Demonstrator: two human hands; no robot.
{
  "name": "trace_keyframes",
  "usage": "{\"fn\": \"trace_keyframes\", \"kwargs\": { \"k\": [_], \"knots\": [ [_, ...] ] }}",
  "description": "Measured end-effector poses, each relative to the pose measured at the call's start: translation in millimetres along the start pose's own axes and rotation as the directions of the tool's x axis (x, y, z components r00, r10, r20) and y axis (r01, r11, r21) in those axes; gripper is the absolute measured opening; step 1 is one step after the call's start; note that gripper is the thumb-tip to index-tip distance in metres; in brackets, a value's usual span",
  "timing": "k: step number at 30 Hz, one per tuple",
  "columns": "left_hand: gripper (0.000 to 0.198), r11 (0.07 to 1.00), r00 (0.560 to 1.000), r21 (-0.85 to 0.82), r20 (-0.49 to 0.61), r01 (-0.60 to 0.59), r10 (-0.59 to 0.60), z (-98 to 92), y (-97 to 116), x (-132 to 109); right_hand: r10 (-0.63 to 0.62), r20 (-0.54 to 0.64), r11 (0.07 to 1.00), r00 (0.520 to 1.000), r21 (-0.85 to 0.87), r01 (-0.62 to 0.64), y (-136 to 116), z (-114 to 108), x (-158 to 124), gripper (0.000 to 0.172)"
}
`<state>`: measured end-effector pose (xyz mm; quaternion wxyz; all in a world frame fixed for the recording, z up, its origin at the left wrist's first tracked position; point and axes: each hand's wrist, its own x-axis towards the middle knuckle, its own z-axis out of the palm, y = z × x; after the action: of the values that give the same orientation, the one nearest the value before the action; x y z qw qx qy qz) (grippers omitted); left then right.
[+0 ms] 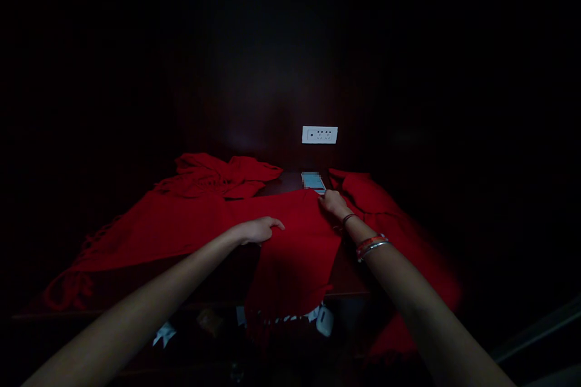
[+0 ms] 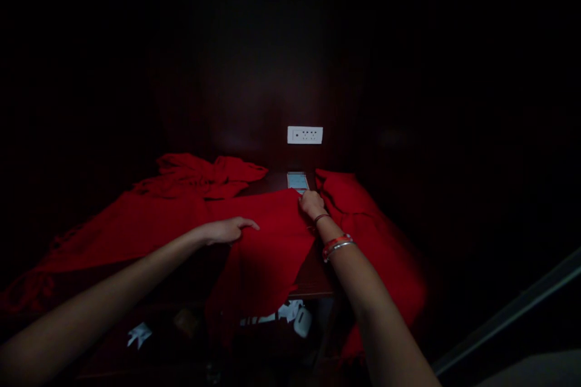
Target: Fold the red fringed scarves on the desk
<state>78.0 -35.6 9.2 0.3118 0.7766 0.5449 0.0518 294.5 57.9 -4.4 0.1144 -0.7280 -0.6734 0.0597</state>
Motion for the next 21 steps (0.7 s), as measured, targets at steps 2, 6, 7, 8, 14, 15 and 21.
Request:
{"fn": "trace_keyframes", "kwargs": {
  "k": [2, 6, 7, 8, 14, 15, 21],
  "knots": [
    [0.058, 0.998, 0.998, 0.041, -0.037, -0.051, 0.053, 4.2, -7, 3, 0.022, 0.007, 1.000, 1.000, 0.014, -0.022, -4, 3, 9, 0.030],
    [0.055, 0.991, 0.980, 0.057, -0.154, -0.118, 0.126, 5.1, -14, 10, 0.010, -0.046, 0.998, 0.999, 0.057, -0.007, -2, -11, 21, 0.027],
    [0.055, 0.991, 0.973, 0.039, -0.192, -0.126, 0.131, 3.0, -14, 11, 0.003, -0.082, 0.998, 0.997, 0.067, 0.003, 0, -20, 23, 0.028],
    [0.056, 0.990, 0.963, 0.015, -0.231, -0.137, 0.137, 0.4, -12, 12, -0.002, -0.135, 0.997, 0.991, 0.076, 0.012, 2, -29, 25, 0.030],
    [0.059, 0.993, 0.992, 0.108, -0.113, -0.048, 0.060, -8.9, 1, 16, 0.013, -0.349, 0.997, 0.937, -0.062, -0.037, 9, -50, 32, 0.030],
    [0.059, 0.985, 0.993, 0.166, -0.092, -0.051, 0.067, -9.1, 1, 17, -0.002, -0.340, 0.994, 0.940, -0.106, -0.037, 7, -44, 30, 0.030],
    [0.056, 0.993, 0.984, 0.065, -0.144, -0.099, 0.108, -17.0, -11, 5, -0.345, -0.324, 0.937, 0.881, -0.176, 0.302, -13, 4, -7, 0.038]
  ]
}}
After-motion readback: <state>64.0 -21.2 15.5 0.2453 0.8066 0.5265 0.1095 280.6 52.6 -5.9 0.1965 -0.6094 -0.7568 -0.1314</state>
